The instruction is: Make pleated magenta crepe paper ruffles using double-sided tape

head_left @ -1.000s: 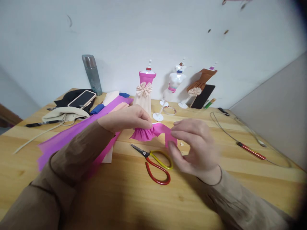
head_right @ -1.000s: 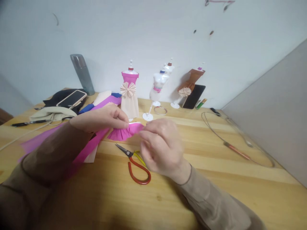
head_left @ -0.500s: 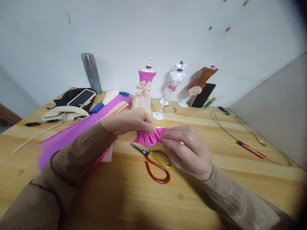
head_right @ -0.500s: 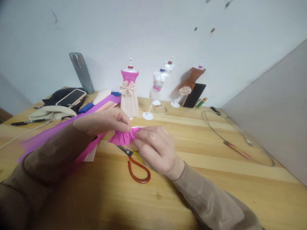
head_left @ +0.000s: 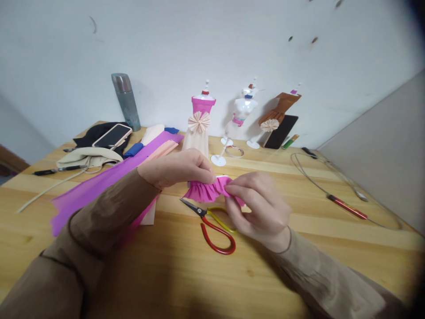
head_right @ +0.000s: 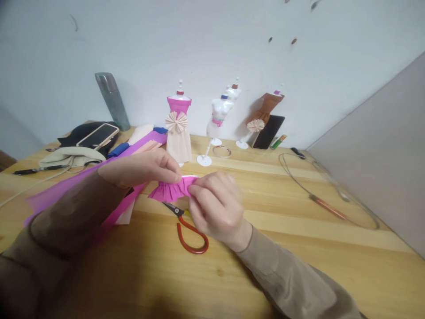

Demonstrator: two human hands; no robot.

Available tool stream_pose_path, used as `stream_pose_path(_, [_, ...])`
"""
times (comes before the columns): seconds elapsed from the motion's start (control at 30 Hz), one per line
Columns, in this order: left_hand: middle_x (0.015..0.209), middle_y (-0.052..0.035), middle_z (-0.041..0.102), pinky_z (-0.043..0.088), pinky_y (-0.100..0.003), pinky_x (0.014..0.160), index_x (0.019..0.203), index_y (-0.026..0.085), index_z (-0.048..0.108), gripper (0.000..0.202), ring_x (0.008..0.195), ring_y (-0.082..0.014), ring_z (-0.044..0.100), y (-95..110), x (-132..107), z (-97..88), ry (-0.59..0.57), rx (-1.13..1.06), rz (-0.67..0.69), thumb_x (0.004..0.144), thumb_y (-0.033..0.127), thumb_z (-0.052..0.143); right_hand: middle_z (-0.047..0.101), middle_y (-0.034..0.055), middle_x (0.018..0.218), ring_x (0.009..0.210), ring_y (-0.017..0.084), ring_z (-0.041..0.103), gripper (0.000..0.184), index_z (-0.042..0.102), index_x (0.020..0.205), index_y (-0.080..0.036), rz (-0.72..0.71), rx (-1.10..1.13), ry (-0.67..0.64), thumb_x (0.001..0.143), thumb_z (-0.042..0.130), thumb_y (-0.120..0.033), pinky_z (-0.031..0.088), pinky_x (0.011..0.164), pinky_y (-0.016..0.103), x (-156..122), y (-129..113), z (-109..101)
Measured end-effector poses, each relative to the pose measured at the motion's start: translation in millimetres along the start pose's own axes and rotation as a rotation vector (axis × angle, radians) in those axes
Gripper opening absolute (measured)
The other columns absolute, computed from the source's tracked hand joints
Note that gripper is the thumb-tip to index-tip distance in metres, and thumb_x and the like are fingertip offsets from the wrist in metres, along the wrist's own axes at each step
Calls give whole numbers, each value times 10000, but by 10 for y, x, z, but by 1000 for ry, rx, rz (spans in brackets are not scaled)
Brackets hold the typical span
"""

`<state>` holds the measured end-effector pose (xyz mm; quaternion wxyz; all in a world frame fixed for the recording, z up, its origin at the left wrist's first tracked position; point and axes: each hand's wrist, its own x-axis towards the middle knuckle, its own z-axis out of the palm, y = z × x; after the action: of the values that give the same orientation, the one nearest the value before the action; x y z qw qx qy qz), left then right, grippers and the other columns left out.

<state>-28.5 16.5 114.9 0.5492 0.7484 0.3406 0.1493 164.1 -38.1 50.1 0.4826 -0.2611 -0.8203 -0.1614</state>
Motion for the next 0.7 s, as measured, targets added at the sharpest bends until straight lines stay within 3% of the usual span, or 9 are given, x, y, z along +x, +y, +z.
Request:
stream_pose_path(0.23, [515, 39, 440, 326, -210, 508, 513, 128, 525, 192, 528, -76, 414, -27, 4, -21, -19, -84, -15, 687, 179, 589, 629, 75, 844, 720, 196, 581, 287, 609, 1024, -173, -154, -76, 11, 752, 584, -88, 476, 581, 347, -25, 57, 15])
stream_pose_path(0.37, [509, 38, 452, 323, -192, 482, 525, 128, 526, 180, 521, -73, 427, -19, -4, -29, -57, -134, -3, 690, 164, 588, 626, 71, 823, 708, 202, 563, 143, 612, 862, -172, -286, -42, -66, 735, 609, -107, 469, 558, 362, 7, 36, -34])
stream_pose_path(0.43, [520, 30, 481, 333, -187, 485, 537, 123, 544, 169, 531, -74, 441, -6, -10, -39, -49, -122, 10, 693, 169, 591, 611, 65, 817, 701, 198, 554, 81, 582, 794, -174, -274, 49, -86, 743, 599, -113, 472, 560, 369, 36, 11, -88])
stream_pose_path(0.5, [540, 23, 508, 345, -183, 496, 549, 119, 559, 164, 545, -74, 453, 17, -17, -49, -46, -69, 31, 701, 171, 589, 585, 55, 819, 702, 184, 542, 101, 553, 770, -176, -169, 97, -21, 750, 568, -77, 460, 571, 357, 67, 13, -147])
stream_pose_path(0.6, [544, 31, 506, 314, -175, 473, 586, 117, 581, 159, 524, -61, 434, 60, -33, -48, -53, 95, 76, 736, 164, 563, 572, 42, 801, 733, 176, 552, 98, 538, 763, -183, 174, 163, 70, 811, 547, -98, 440, 630, 339, 88, 110, -184])
stream_pose_path(0.7, [519, 48, 463, 269, -178, 450, 628, 116, 592, 170, 487, -51, 388, 89, -51, -20, -27, 280, 139, 776, 160, 521, 561, 24, 723, 697, 168, 549, 217, 554, 751, -192, 584, 433, -112, 924, 498, -310, 430, 625, 310, 53, 267, -116])
